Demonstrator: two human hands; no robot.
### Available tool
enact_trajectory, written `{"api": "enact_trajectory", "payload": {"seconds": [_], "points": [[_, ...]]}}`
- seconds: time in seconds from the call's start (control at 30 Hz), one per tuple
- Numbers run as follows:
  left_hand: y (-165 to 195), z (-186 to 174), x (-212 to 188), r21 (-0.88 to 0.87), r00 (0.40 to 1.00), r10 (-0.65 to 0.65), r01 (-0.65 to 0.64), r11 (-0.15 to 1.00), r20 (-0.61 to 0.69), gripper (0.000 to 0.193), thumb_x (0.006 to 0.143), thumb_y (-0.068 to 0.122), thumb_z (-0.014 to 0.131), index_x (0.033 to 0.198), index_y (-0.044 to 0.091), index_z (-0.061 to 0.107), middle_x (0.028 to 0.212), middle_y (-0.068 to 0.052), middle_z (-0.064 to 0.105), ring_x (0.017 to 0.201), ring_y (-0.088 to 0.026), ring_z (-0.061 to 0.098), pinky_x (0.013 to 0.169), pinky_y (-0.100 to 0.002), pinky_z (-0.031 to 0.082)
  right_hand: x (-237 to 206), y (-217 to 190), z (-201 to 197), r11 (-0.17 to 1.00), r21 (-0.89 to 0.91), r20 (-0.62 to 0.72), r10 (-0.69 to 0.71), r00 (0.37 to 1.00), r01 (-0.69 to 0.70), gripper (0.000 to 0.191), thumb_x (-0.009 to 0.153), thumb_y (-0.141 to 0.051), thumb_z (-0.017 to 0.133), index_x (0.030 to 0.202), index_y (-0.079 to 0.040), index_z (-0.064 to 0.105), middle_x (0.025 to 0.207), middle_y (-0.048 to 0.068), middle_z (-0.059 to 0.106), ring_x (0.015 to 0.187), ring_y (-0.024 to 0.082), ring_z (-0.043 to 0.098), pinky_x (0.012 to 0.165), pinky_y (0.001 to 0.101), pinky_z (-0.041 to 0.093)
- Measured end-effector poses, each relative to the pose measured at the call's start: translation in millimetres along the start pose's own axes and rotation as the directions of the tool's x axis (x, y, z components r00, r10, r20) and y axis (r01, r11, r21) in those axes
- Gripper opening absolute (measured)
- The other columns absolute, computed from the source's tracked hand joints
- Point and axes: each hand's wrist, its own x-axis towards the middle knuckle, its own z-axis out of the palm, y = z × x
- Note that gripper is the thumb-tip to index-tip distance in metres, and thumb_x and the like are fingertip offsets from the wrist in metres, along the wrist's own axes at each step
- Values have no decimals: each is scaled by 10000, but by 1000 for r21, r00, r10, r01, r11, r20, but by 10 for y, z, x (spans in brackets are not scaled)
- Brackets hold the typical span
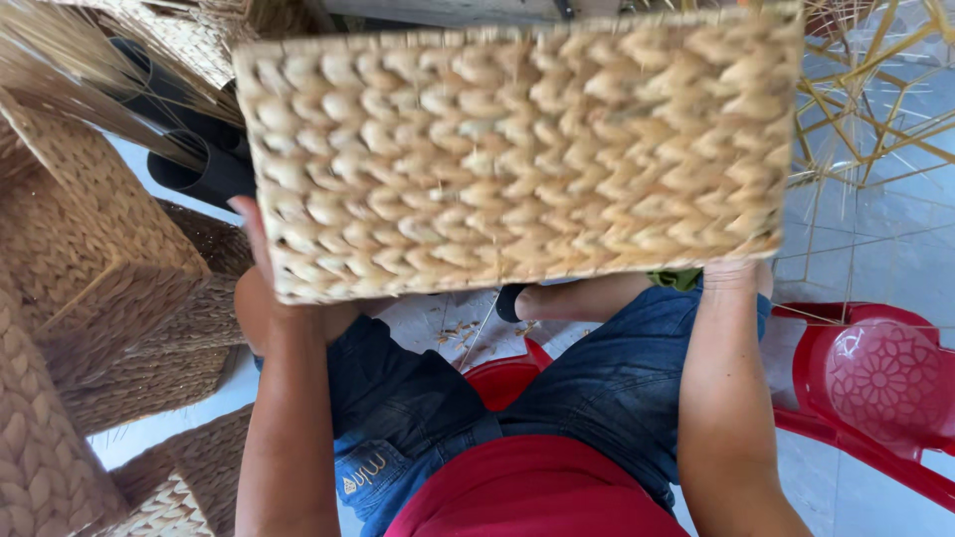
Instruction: The person wipes the exterior and interior surfaces of a woven basket using a green cloth. They rotate the basket to reach all sides and continue wiping the inside bottom and walls.
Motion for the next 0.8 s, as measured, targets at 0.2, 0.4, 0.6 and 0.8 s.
{"api": "enact_trajectory", "payload": {"seconds": [0.2,0.4,0.6,0.8], "points": [[48,-27,146,169,977,-113,144,975,-180,921,944,751,430,1536,46,393,1561,-191,448,1373,-354,514,1160,-486,423,129,-25,142,998,-60,29,5,1000,-4,472,1083,-308,557,1440,-1,551,1387,127,625,1259,265,627,1139,424,500],[284,-176,601,591,798,-83,506,628,-596,997,883,809,489,1369,-58,562,1362,-250,597,1224,-364,609,1029,-477,500,-198,-66,-74,994,-107,24,-22,999,24,471,1093,-298,570,1445,13,540,1385,135,611,1247,267,614,1125,421,491],[417,-136,791,597,653,-251,756,268,-714,931,860,778,569,1258,-60,656,1231,-232,682,1101,-322,663,916,-435,536,-533,-20,-326,989,-147,-1,-10,1000,10,472,1104,-289,584,1450,28,528,1383,144,598,1234,268,601,1111,418,482],[579,-23,490,657,738,-402,670,344,-542,422,874,290,639,1162,-15,681,1039,-140,690,833,-200,676,693,-366,559,-551,-29,-414,984,-173,0,-40,999,39,475,1115,-279,597,1455,43,517,1381,152,584,1222,269,588,1097,415,472]]}}
